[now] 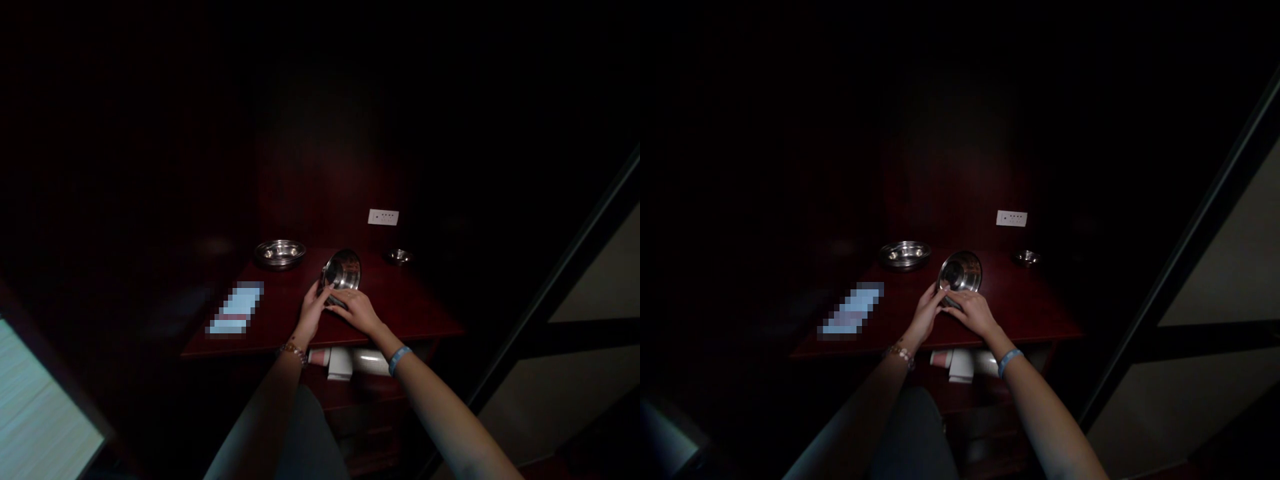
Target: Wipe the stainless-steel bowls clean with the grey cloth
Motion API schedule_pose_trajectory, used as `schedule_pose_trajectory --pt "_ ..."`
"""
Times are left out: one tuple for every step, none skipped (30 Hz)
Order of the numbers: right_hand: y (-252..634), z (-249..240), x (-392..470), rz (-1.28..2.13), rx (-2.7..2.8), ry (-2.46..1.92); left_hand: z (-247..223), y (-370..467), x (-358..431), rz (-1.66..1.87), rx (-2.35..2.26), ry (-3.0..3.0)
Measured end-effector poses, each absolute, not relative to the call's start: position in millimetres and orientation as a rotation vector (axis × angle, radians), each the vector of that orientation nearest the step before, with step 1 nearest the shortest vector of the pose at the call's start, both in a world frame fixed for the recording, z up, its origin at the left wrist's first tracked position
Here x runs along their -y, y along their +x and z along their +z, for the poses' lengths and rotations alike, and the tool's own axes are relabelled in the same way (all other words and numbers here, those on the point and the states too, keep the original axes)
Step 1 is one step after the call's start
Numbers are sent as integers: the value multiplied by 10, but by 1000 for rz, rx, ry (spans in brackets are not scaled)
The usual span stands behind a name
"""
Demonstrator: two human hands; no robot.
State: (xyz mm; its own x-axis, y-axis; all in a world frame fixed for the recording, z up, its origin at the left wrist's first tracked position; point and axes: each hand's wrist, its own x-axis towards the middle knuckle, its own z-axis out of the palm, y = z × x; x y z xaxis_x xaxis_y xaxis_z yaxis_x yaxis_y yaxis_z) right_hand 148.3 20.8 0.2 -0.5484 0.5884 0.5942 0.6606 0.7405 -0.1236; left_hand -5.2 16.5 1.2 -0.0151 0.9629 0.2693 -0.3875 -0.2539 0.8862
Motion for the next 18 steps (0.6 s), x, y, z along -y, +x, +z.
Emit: schedule_pose_trajectory --pt "1482 -3 -211 -141 2315 -933 9 -50 -171 1540 -738 1109" --pt "1479 -6 -211 -131 2317 -931 4 -49 -178 1549 -736 1104" --pt "1475 -6 -208 -120 2321 -928 -4 -49 -186 1556 -734 1097" --pt "1471 -4 -204 -110 2323 -924 -12 -50 -193 1557 -732 1089" --pt "1467 -2 -199 -102 2322 -919 -22 -53 -200 1551 -731 1081" --pt "1464 1 -195 -95 2320 -913 -31 -57 -207 1545 -734 1072" --pt "1461 4 -190 -91 2317 -907 -40 -62 -212 1540 -737 1063" --pt "1460 6 -188 -87 2315 -902 -48 -66 -216 1540 -738 1055" --pt "1460 8 -187 -84 2316 -899 -54 -70 -220 1541 -735 1046" --pt "1461 8 -187 -79 2318 -896 -59 -74 -223 1543 -725 1039" --pt "1462 8 -190 -74 2322 -892 -63 -76 -226 1543 -710 1034" --pt "1464 7 -194 -69 2324 -888 -66 -78 -228 1539 -696 1031" --pt "1466 6 -199 -67 2322 -885 -69 -78 -230 1536 -690 1031" --pt "1468 3 -204 -66 2319 -883 -72 -78 -231 1539 -694 1031" --pt "1469 1 -208 -67 2312 -884 -76 -78 -233 1549 -708 1030" --pt "1469 -1 -211 -69 2302 -888 -81 -77 -235 1560 -725 1032" --pt "1470 -1 -212 -72 2292 -896 -87 -77 -238 1572 -742 1034" --pt "1469 1 -211 -76 2282 -906 -94 -77 -240 1583 -756 1037"
